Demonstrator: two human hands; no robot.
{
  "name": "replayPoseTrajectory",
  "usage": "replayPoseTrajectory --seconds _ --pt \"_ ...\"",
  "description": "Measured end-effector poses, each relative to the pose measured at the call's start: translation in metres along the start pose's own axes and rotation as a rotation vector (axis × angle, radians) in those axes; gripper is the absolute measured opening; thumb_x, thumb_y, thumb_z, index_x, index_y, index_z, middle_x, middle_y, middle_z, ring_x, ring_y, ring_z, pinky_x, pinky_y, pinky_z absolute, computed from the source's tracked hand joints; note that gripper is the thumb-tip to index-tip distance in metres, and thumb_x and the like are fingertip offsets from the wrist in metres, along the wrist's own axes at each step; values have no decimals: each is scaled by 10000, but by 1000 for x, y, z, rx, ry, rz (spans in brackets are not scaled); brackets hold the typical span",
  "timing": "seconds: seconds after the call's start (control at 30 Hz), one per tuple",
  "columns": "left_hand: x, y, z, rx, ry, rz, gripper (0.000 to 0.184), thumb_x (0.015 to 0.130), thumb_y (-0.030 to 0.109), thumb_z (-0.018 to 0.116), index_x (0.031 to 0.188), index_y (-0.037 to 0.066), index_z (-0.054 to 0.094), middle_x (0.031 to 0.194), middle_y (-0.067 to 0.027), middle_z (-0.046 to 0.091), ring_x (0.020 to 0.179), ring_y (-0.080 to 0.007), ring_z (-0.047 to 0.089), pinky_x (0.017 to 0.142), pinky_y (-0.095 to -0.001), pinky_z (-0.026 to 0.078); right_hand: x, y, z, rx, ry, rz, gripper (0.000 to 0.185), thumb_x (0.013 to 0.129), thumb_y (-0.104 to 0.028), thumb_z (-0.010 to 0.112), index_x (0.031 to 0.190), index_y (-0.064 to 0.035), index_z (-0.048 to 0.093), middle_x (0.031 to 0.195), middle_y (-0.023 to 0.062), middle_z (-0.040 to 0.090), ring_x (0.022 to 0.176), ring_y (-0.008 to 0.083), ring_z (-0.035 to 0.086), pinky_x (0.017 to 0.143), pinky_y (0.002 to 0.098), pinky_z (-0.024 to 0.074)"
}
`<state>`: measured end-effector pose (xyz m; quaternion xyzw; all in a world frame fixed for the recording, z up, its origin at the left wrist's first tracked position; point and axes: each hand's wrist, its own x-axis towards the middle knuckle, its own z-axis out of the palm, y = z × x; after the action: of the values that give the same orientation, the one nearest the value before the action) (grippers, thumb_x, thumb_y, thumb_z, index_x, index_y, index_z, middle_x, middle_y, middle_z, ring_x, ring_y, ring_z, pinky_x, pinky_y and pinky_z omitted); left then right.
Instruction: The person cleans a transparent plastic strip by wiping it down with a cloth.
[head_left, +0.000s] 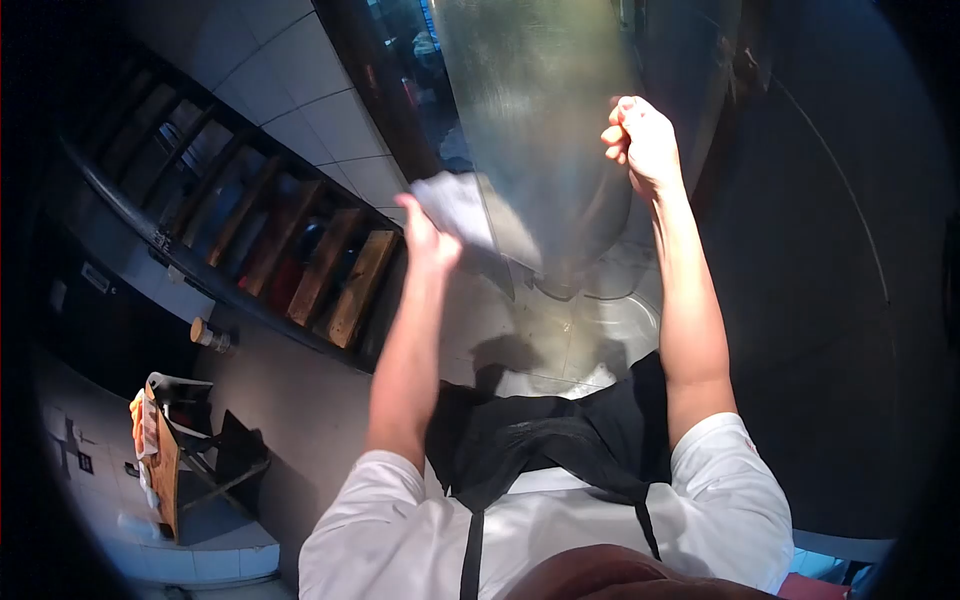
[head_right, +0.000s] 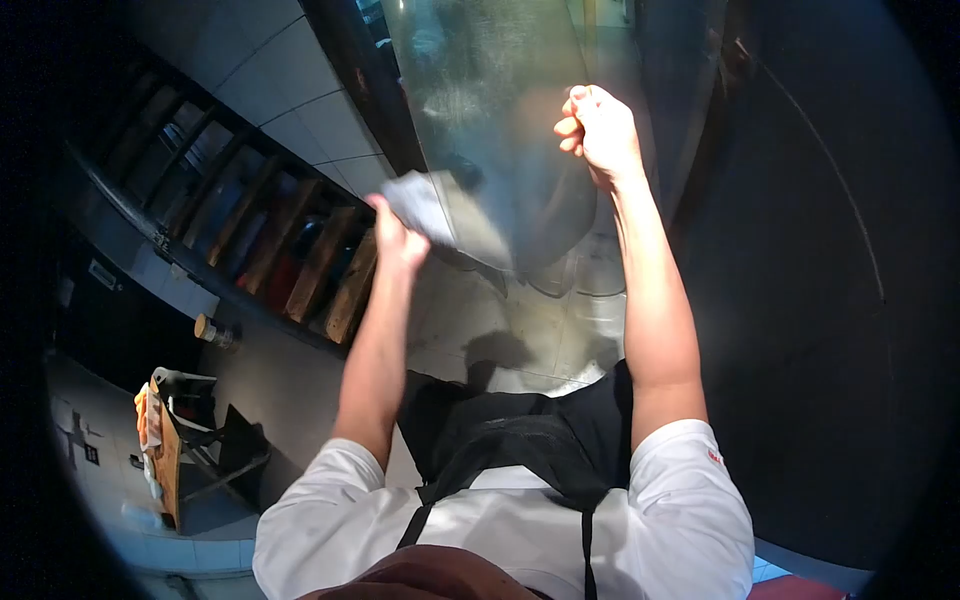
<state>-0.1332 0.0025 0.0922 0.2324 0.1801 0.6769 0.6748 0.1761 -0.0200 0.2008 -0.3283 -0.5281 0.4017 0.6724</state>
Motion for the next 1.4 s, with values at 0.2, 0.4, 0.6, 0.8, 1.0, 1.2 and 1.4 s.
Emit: replayPoseTrajectory --seconds 0.2,0.4,0.6,0.8,1.0,1.2,1.4 --pt "65 85 149 -38 -571 143 654 1013 541 256 1302 20 526 1348 -127 562 1246 -279 530 1099 -437 390 -2 0 1 -1 11 8 272 1010 -297 529 872 -74 603 648 30 633 493 86 567 444 208 407" --pt "83 90 184 21 -931 24 383 1003 302 492 1248 15 561 1256 -120 610 1162 -242 586 1032 -401 473 -4 -4 4 78 16 8 288 1018 -302 508 844 -86 586 628 22 608 471 79 531 441 206 392" --pt "59 73 206 533 -585 162 198 910 153 677 1051 18 647 998 -70 701 890 -178 687 799 -332 576 -3 -1 0 5 54 -23 341 1002 -366 538 830 -76 589 621 25 603 467 72 520 444 205 401" --pt "26 44 195 757 -378 294 179 923 169 667 1007 11 668 896 -64 698 756 -155 677 654 -320 565 -3 0 0 -4 86 6 340 995 -364 555 848 -61 600 621 19 598 469 62 518 440 200 414" --pt "-34 -15 141 636 -362 253 188 916 82 657 1076 -15 642 972 -38 678 869 -123 635 802 -276 508 0 9 -2 -9 121 -13 320 993 -341 563 845 -60 602 620 16 590 470 56 513 440 197 413" --pt "-85 -55 96 768 -266 188 179 884 93 674 1040 8 652 911 -20 674 841 -102 617 789 -268 493 3 15 -8 -26 86 11 311 994 -330 558 836 -66 600 621 14 591 463 55 500 436 197 394" --pt "-98 -86 18 831 -411 -41 261 877 62 671 1125 -2 624 1009 -40 678 927 -121 620 863 -288 485 4 17 -9 11 60 6 316 999 -339 544 836 -74 597 620 23 601 457 65 506 429 204 389"
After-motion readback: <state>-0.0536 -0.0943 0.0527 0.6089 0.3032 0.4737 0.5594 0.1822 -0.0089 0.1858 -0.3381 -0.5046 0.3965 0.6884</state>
